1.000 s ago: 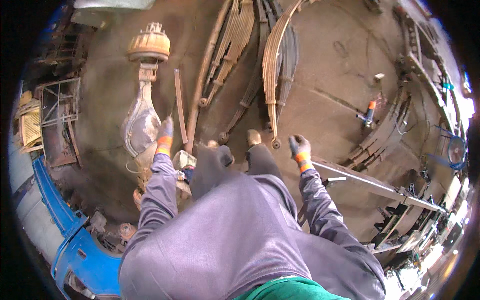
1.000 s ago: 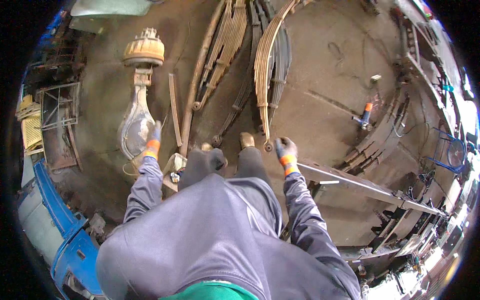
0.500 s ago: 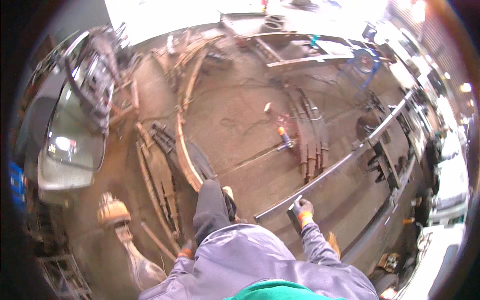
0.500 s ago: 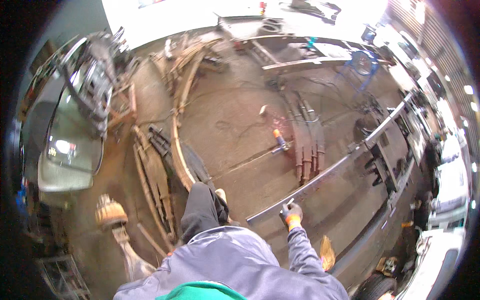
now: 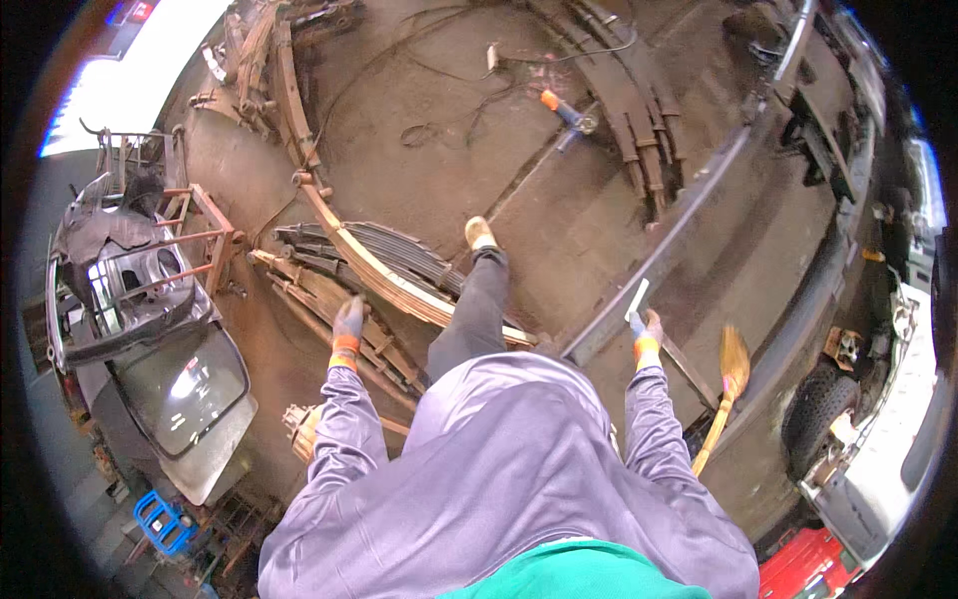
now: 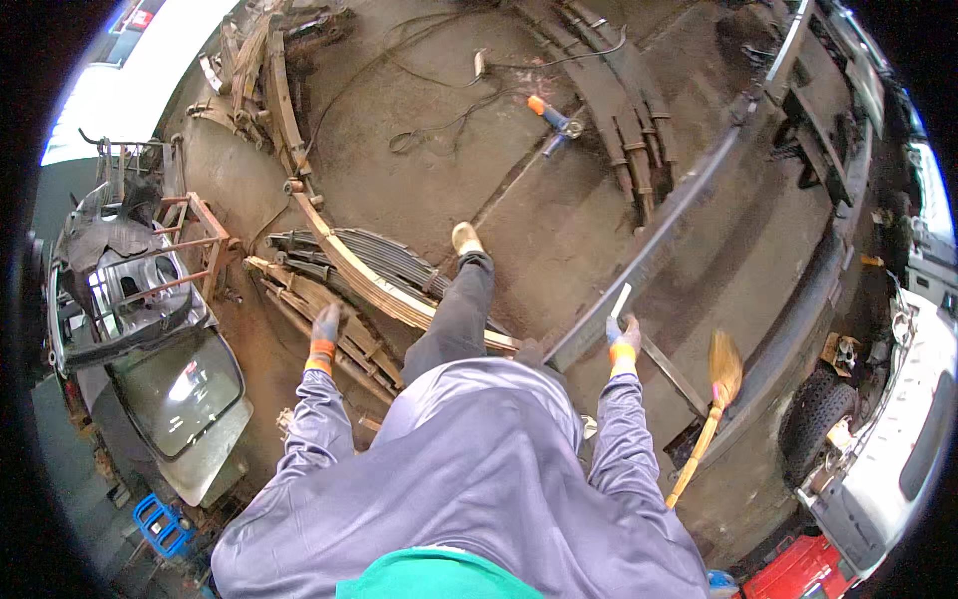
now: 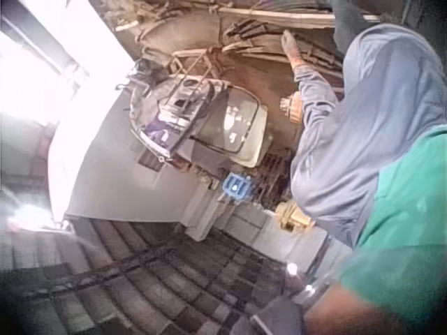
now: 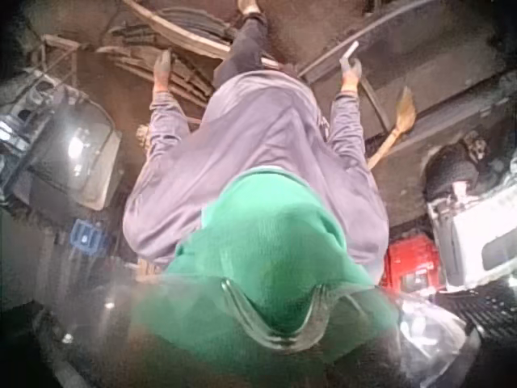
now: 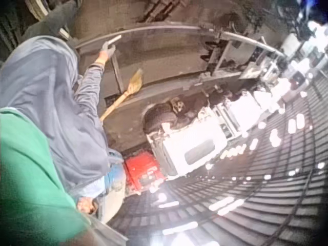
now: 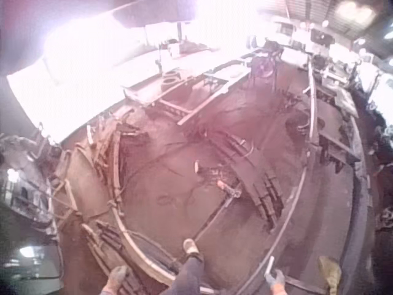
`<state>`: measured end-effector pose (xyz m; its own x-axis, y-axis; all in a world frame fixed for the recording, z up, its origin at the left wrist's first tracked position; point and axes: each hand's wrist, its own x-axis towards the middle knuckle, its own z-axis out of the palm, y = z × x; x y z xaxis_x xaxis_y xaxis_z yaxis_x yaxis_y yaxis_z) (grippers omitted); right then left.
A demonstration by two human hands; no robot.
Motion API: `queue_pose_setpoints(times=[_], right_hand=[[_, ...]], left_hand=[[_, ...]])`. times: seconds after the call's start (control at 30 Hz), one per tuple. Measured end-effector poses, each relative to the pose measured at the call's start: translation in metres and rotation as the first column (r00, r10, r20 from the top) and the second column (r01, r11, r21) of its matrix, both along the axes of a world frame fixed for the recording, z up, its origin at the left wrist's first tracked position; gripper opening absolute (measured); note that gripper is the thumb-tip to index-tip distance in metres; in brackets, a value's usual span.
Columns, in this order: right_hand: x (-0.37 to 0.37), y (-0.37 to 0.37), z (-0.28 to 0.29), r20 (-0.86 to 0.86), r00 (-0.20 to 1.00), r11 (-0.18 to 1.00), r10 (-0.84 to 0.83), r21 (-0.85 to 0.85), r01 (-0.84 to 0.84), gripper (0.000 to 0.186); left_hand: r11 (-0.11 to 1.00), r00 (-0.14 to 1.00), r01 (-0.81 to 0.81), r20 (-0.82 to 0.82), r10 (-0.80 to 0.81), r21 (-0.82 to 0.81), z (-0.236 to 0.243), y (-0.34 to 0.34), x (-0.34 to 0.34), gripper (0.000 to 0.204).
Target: The person uses an angle grinder to cut a bundle of metal rods into shorter pieces. After cutting, they move the cut pieces aside and continue cutting additional sections of the bundle. The person then stacks the cut pieces and moves them to another location in the workshop.
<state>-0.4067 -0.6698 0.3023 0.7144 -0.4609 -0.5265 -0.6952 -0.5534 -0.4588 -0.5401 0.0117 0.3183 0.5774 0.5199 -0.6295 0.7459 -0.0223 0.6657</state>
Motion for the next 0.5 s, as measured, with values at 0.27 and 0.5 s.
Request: queue_pose_setpoints(times=[0.27,0.5], right_hand=[[0.132,0.062,0.003,-0.092,0.992,0.977,0.092,0.203,-0.072,0.057],[0.219,0.060,0.030,-0.092,0.994,0.951,0.054,0.308,-0.023,0.028]], left_hand=[[0.978,0.918,-0.203,-0.336,0.210,0.057,0.025,0.027,0.077,0.045],[0.984,0.952,-0.068,-0.284,0.113,0.166,0.032,-0.014,0.127,0.051]])
